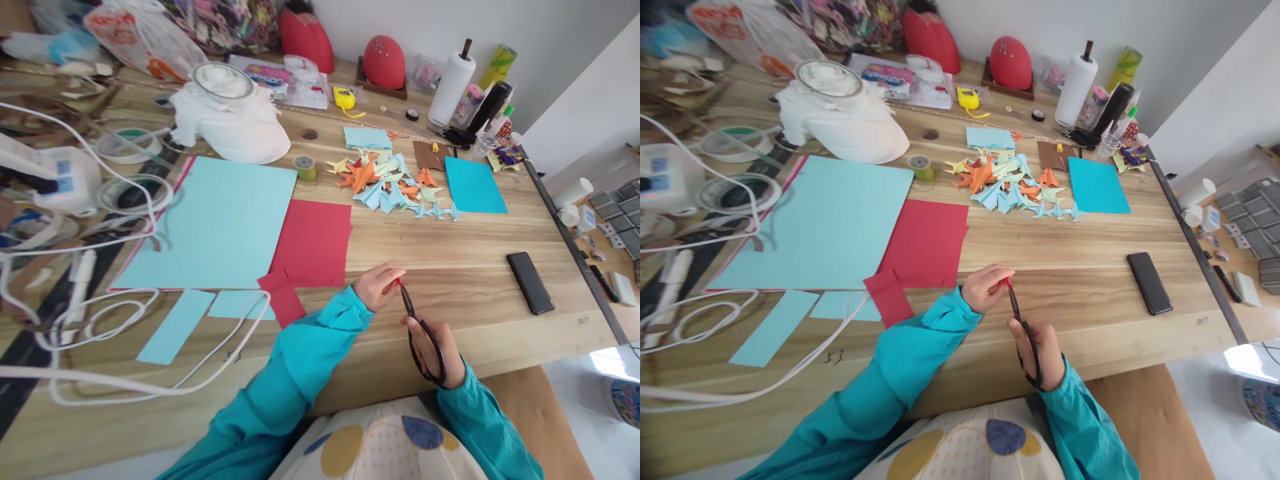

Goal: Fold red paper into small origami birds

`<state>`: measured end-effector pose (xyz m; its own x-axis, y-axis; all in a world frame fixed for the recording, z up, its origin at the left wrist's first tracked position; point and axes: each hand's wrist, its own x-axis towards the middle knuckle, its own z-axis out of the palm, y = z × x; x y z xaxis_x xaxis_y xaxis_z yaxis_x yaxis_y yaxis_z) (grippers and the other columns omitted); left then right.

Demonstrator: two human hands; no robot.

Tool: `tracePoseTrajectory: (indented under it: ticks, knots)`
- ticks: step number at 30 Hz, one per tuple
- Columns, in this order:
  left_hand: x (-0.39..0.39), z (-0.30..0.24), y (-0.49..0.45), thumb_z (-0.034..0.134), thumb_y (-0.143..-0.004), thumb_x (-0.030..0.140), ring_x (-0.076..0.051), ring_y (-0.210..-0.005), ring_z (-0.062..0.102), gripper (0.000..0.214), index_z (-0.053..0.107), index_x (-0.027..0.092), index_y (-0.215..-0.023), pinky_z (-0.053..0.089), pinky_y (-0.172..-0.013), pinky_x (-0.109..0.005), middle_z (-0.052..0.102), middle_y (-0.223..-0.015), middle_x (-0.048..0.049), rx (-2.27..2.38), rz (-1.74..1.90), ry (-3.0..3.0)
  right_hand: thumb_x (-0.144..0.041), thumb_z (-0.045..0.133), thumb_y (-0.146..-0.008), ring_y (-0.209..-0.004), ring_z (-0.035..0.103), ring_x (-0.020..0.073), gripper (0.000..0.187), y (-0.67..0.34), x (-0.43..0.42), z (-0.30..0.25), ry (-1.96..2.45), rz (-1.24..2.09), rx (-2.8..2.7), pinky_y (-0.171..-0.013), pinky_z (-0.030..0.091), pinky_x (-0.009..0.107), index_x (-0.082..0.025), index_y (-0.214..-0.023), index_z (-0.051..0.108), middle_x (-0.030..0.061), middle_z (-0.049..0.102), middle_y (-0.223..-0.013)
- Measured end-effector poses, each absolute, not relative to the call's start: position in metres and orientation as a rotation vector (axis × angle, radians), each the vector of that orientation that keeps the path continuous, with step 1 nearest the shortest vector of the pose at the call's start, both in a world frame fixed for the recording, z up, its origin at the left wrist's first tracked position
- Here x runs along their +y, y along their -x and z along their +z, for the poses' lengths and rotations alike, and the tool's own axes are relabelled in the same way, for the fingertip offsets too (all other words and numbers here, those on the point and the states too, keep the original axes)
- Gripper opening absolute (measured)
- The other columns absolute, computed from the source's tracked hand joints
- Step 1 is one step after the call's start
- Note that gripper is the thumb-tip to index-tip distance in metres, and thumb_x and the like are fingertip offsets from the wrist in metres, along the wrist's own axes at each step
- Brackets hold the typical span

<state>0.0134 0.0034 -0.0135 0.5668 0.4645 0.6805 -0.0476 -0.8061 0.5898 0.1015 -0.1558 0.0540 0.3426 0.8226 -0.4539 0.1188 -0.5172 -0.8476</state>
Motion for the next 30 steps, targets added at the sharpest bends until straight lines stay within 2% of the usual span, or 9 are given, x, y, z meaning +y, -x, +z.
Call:
tracePoseTrajectory:
  ticks: [4, 8, 10, 13, 16, 19, 23, 30]
  knots:
    - [0.003, -0.012, -0.014, 0.045, -0.08, 0.011, -0.014, -0.082, 0.062, 0.029, 0.058, 0.017, -0.106, 0.054, -0.073, -0.027, 0.066, -0.089, -0.0072, 0.398, 1.217, -2.18, -0.059, 0.048, -0.08, -0.025, 0.034, 0.0053, 0.049, -0.1, -0.159, 0.057, 1.756, 1.284, -0.721, -0.026, 0.021, 0.017, -0.012, -0.088, 0.059, -0.009, 0.037, -0.037]
    - [0.001, -0.009, -0.014, 0.044, -0.08, 0.01, -0.013, -0.08, 0.063, 0.032, 0.057, 0.017, -0.108, 0.054, -0.074, -0.026, 0.067, -0.088, -0.0061, 0.445, 1.238, -2.137, -0.055, 0.058, -0.075, -0.029, 0.045, 0.0078, 0.055, -0.099, -0.161, 0.059, 1.543, 1.387, -0.563, -0.027, 0.033, 0.018, -0.011, -0.109, 0.053, -0.0051, 0.053, -0.05]
    - [0.0, -0.009, -0.014, 0.045, -0.081, 0.011, -0.012, -0.077, 0.063, 0.033, 0.055, 0.017, -0.111, 0.054, -0.073, -0.025, 0.067, -0.087, -0.0056, 0.453, 1.228, -2.141, -0.053, 0.058, -0.076, -0.028, 0.042, 0.0061, 0.057, -0.098, -0.162, 0.059, 1.467, 1.4, -0.513, -0.026, 0.031, 0.018, -0.012, -0.115, 0.051, -0.0004, 0.061, -0.059]
    - [-0.002, -0.012, -0.015, 0.049, -0.081, 0.016, -0.011, -0.068, 0.063, 0.03, 0.052, 0.015, -0.111, 0.053, -0.065, -0.022, 0.068, -0.084, -0.0053, 0.558, 1.186, -2.08, -0.056, 0.052, -0.079, -0.025, 0.032, 0.0012, 0.059, -0.096, -0.164, 0.054, 1.389, 1.39, -0.471, -0.024, 0.021, 0.016, -0.013, -0.119, 0.05, 0.0051, 0.066, -0.07]
    - [-0.004, -0.014, -0.016, 0.054, -0.079, 0.021, -0.009, -0.057, 0.061, 0.021, 0.053, 0.016, -0.099, 0.051, -0.055, -0.018, 0.067, -0.074, -0.0025, 0.684, 1.153, -1.997, -0.064, 0.044, -0.08, -0.023, 0.028, 0.0006, 0.066, -0.095, -0.168, 0.045, 1.3, 1.347, -0.458, -0.023, 0.018, 0.016, -0.015, -0.124, 0.046, 0.0042, 0.065, -0.068]
    - [-0.004, -0.012, -0.017, 0.057, -0.077, 0.022, -0.007, -0.051, 0.057, 0.014, 0.055, 0.018, -0.09, 0.048, -0.051, -0.016, 0.064, -0.067, 0.0006, 0.696, 1.176, -2.008, -0.07, 0.038, -0.078, -0.022, 0.03, 0.0028, 0.074, -0.095, -0.171, 0.038, 1.251, 1.334, -0.497, -0.023, 0.018, 0.017, -0.017, -0.13, 0.04, 0.0024, 0.064, -0.064]
    - [-0.003, -0.008, -0.018, 0.057, -0.077, 0.022, -0.006, -0.046, 0.052, 0.015, 0.06, 0.016, -0.09, 0.046, -0.048, -0.016, 0.063, -0.065, 0.0001, 0.654, 1.204, -2.011, -0.078, 0.03, -0.073, -0.025, 0.037, 0.0055, 0.086, -0.094, -0.173, 0.037, 1.302, 1.437, -0.593, -0.024, 0.024, 0.019, -0.017, -0.133, 0.034, 0.0059, 0.067, -0.069]
    - [-0.004, -0.009, -0.018, 0.061, -0.075, 0.026, -0.007, -0.047, 0.051, 0.023, 0.066, 0.012, -0.092, 0.046, -0.047, -0.019, 0.066, -0.066, -0.0037, 0.676, 1.128, -1.964, -0.068, 0.034, -0.081, -0.028, 0.043, 0.0074, 0.075, -0.095, -0.17, 0.045, 1.459, 1.429, -0.747, -0.027, 0.03, 0.017, -0.012, -0.131, 0.037, 0.0009, 0.062, -0.054]
